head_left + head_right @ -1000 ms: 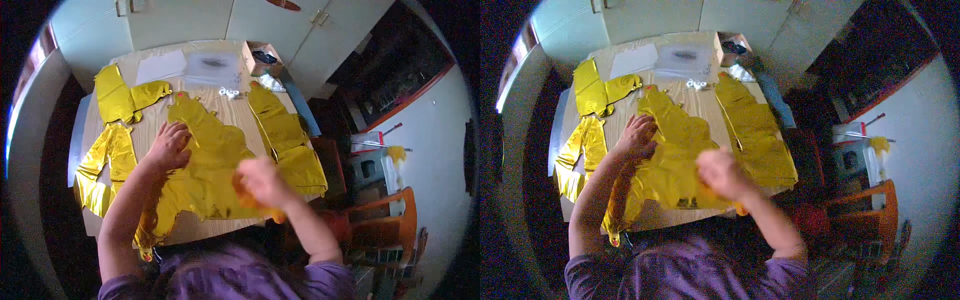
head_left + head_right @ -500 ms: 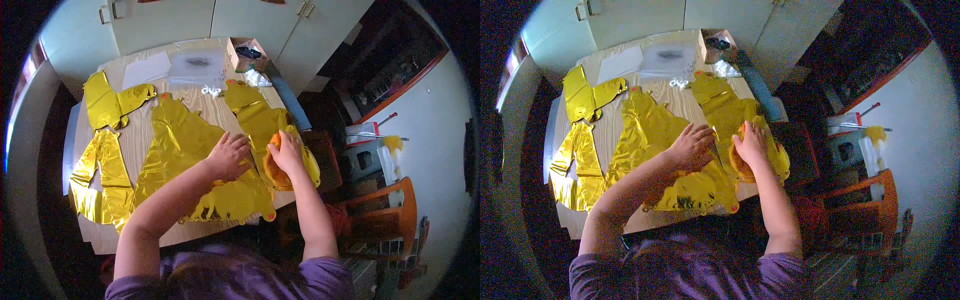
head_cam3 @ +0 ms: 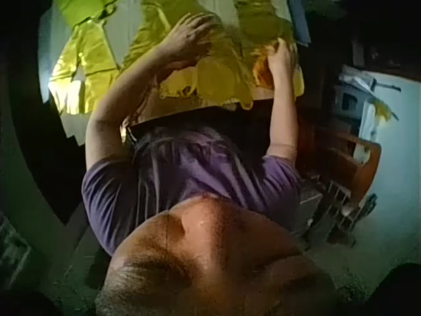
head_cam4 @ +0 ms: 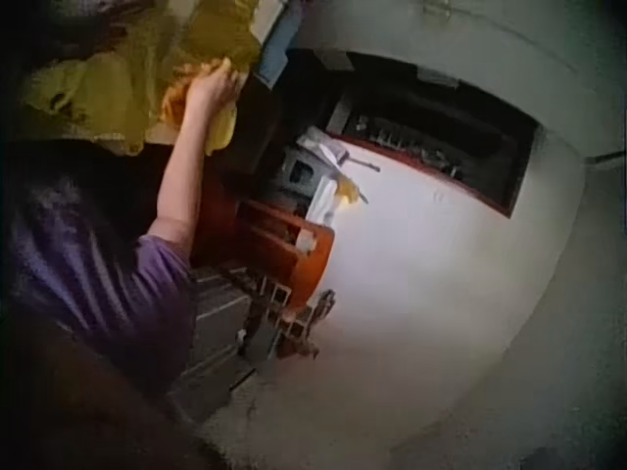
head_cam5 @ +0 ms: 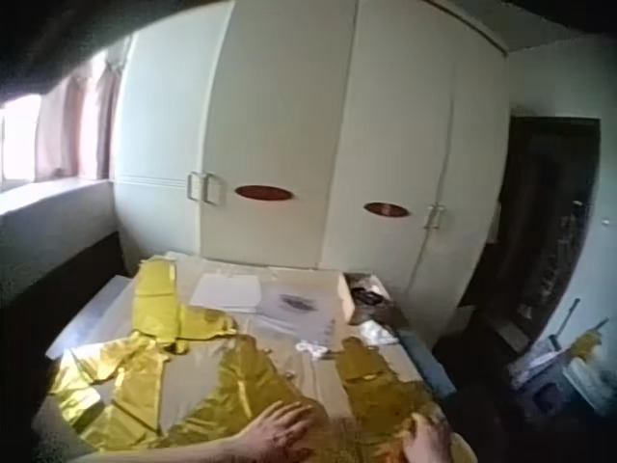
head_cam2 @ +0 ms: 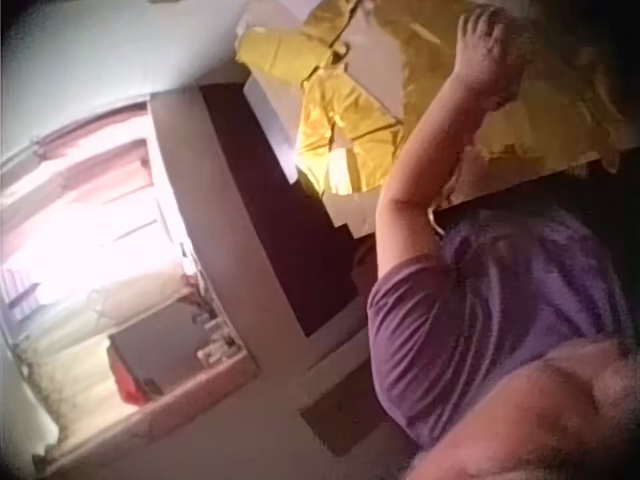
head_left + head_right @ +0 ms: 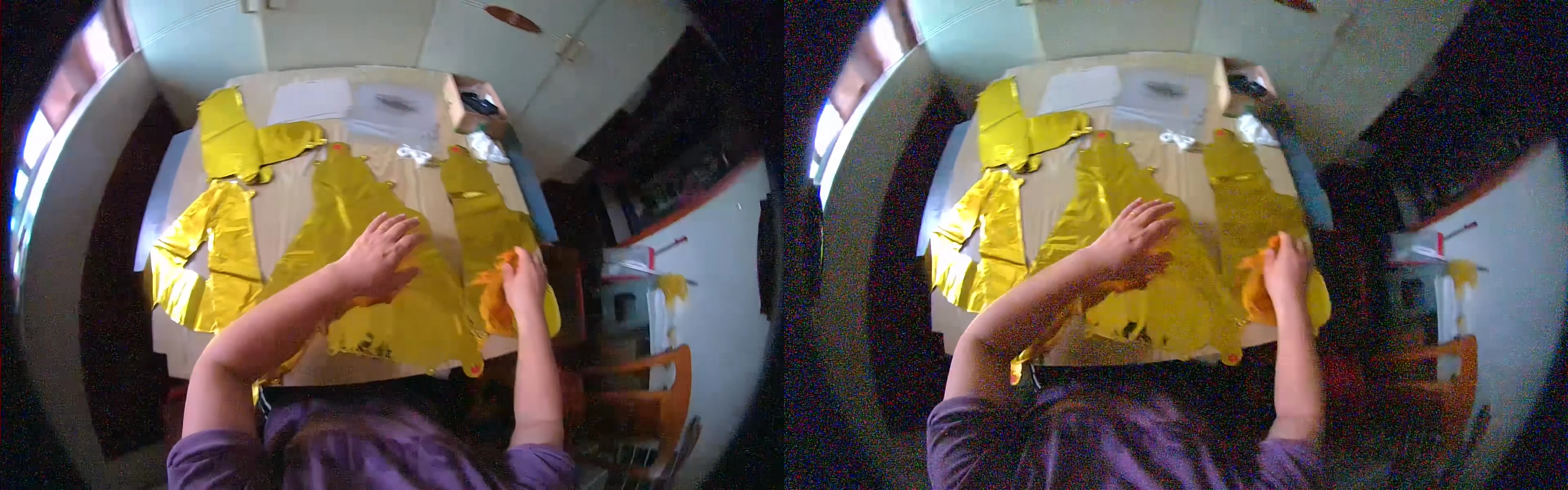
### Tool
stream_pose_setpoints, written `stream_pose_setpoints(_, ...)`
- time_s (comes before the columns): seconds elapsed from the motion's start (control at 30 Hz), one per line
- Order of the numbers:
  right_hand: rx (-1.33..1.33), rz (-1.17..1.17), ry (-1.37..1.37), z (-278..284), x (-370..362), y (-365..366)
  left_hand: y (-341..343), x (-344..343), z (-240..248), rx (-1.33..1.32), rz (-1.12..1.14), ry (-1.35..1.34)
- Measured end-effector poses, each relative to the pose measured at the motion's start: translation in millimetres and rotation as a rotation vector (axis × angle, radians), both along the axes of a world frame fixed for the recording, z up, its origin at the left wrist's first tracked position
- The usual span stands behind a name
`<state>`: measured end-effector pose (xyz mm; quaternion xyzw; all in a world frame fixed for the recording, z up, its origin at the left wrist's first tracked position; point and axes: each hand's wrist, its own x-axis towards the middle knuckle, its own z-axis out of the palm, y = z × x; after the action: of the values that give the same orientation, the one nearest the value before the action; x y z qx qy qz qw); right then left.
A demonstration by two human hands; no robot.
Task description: Folding gold foil balloons and inserting paper packaging cards on a table.
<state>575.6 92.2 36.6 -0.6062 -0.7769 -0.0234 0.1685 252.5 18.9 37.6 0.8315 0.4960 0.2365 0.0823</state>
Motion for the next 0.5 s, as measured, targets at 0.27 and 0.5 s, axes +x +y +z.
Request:
stream_pose_setpoints(0.27,-0.095,0.027,0.051,15.9,-16.0,-6.9,-70.9,-102.5,-2.9,-0.072,0.232,0.092)
stream_pose_setpoints(0.5,0.002,0.23,0.063,70.7,-102.5,20.2,-77.7,-125.2,-6.8,-0.026,0.16,-0.087)
